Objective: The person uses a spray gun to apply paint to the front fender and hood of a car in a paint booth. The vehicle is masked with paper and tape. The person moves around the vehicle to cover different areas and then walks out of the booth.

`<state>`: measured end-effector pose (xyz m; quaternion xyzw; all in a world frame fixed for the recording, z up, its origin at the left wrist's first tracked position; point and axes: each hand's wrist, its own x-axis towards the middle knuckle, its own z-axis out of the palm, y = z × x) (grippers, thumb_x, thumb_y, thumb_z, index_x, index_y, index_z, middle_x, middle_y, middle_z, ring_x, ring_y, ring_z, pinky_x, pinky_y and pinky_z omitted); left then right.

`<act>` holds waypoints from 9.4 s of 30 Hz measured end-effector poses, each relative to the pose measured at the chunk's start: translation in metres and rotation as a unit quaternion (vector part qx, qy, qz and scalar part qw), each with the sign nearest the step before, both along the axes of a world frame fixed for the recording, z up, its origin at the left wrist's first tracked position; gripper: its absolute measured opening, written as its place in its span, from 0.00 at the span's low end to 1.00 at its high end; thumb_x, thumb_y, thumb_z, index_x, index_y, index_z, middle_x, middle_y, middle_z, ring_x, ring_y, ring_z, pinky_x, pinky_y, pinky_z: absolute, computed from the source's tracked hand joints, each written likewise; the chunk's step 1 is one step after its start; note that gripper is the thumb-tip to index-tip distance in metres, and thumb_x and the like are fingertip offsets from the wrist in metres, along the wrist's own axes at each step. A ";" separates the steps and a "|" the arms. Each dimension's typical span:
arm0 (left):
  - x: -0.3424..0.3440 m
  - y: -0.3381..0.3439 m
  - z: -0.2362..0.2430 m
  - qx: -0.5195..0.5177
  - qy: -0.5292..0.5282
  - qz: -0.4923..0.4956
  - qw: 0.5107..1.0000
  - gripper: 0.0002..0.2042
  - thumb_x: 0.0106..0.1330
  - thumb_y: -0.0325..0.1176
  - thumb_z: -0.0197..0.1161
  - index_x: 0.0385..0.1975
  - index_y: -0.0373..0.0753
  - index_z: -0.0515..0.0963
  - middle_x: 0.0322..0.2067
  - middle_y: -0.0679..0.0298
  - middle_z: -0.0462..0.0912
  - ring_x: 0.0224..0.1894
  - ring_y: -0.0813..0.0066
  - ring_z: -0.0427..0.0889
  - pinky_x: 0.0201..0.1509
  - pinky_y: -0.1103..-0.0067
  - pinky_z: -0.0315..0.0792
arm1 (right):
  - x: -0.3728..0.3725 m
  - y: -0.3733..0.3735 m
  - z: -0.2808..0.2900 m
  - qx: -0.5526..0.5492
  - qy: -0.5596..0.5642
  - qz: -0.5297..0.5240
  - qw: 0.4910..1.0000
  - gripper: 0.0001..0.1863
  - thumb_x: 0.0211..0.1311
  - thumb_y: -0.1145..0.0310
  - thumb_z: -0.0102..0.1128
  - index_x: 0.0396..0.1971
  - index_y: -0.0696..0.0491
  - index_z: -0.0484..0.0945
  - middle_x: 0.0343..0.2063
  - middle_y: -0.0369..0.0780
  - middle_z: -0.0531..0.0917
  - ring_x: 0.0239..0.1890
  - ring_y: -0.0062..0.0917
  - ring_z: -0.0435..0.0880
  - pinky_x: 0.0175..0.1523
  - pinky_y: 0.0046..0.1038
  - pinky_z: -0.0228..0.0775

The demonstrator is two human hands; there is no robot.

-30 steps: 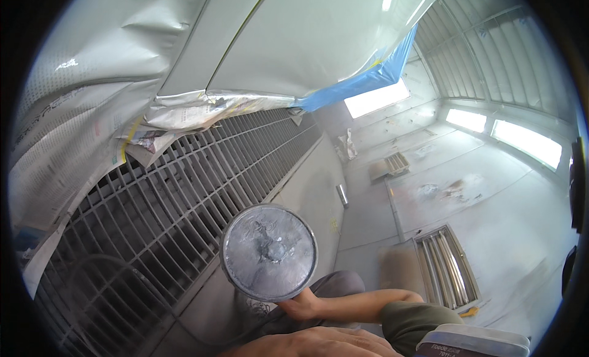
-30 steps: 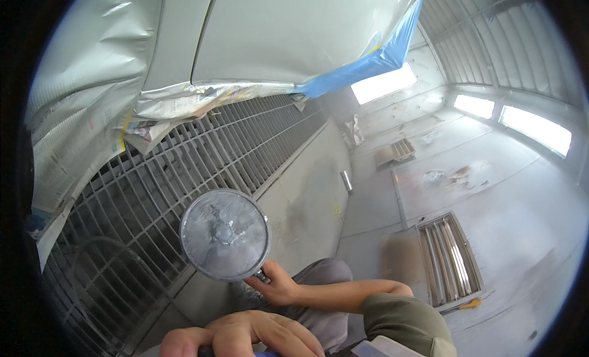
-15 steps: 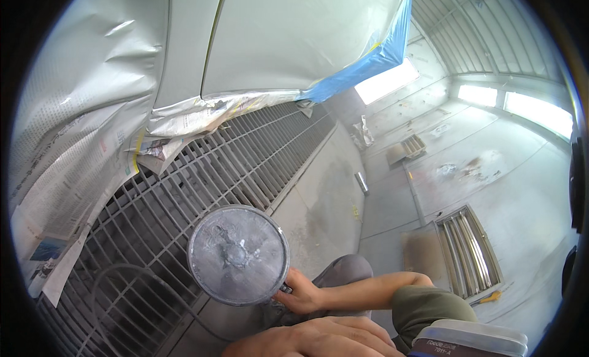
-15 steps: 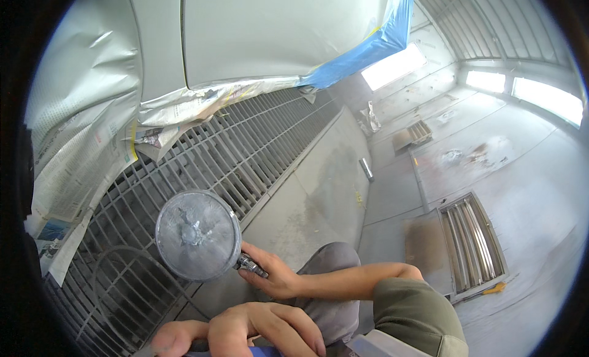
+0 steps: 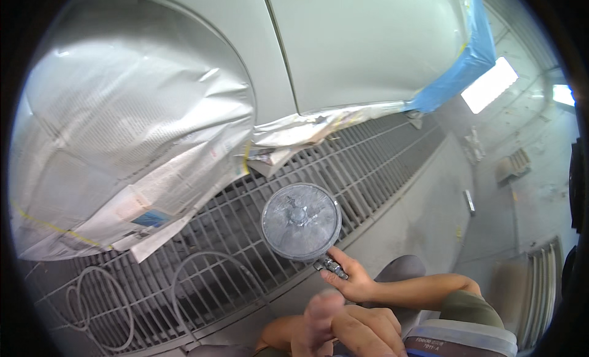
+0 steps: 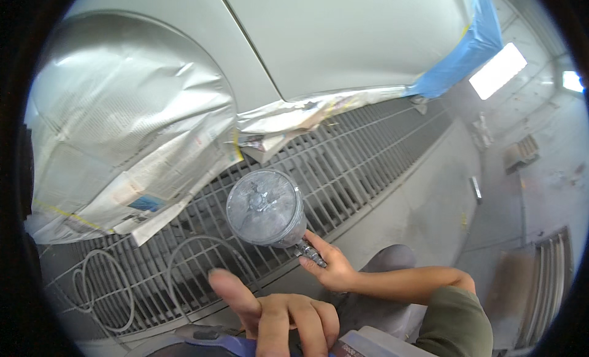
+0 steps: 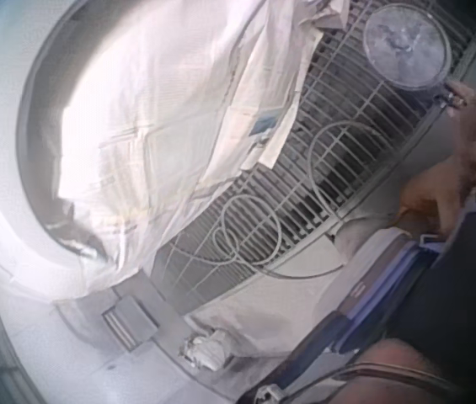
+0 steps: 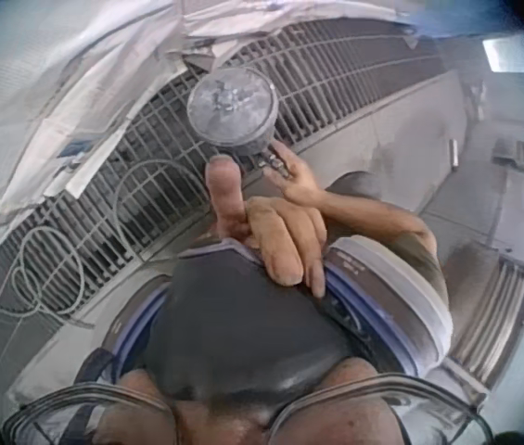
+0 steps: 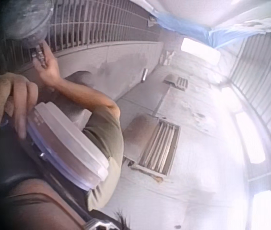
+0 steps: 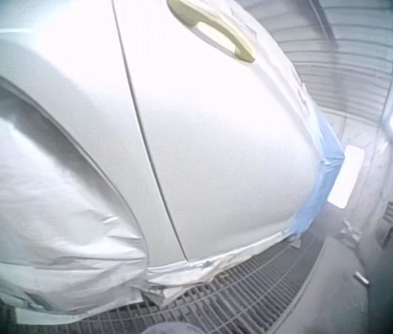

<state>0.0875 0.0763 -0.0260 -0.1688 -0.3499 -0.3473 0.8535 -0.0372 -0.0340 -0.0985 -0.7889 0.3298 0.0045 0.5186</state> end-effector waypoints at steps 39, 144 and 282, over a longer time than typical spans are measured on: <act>-0.090 -0.051 -0.186 0.496 -0.820 -0.109 0.263 0.41 0.54 0.22 0.63 0.73 0.40 0.57 0.71 0.53 0.63 0.74 0.52 0.59 0.76 0.62 0.55 | -0.077 -0.196 0.016 0.327 -0.235 -0.206 0.892 0.34 0.71 0.69 0.54 0.71 0.61 0.53 0.59 0.43 0.72 0.53 0.23 0.74 0.58 0.28 0.69; -0.093 0.023 -0.191 0.325 -0.884 -0.084 0.324 0.23 0.64 0.48 0.62 0.52 0.37 0.79 0.49 0.52 0.80 0.52 0.51 0.78 0.60 0.58 0.67 | -0.012 0.011 -0.016 -0.018 -0.125 0.076 0.989 0.26 0.68 0.69 0.60 0.63 0.65 0.69 0.50 0.44 0.80 0.50 0.23 0.77 0.57 0.26 0.68; -0.201 -0.208 -0.023 0.514 -0.720 0.190 0.425 0.29 0.66 0.55 0.62 0.55 0.36 0.77 0.59 0.45 0.75 0.62 0.47 0.72 0.63 0.58 0.66 | -0.081 -0.247 0.267 0.311 -0.427 0.021 0.849 0.24 0.78 0.58 0.48 0.67 0.52 0.71 0.28 0.31 0.77 0.22 0.11 0.74 0.29 0.19 0.67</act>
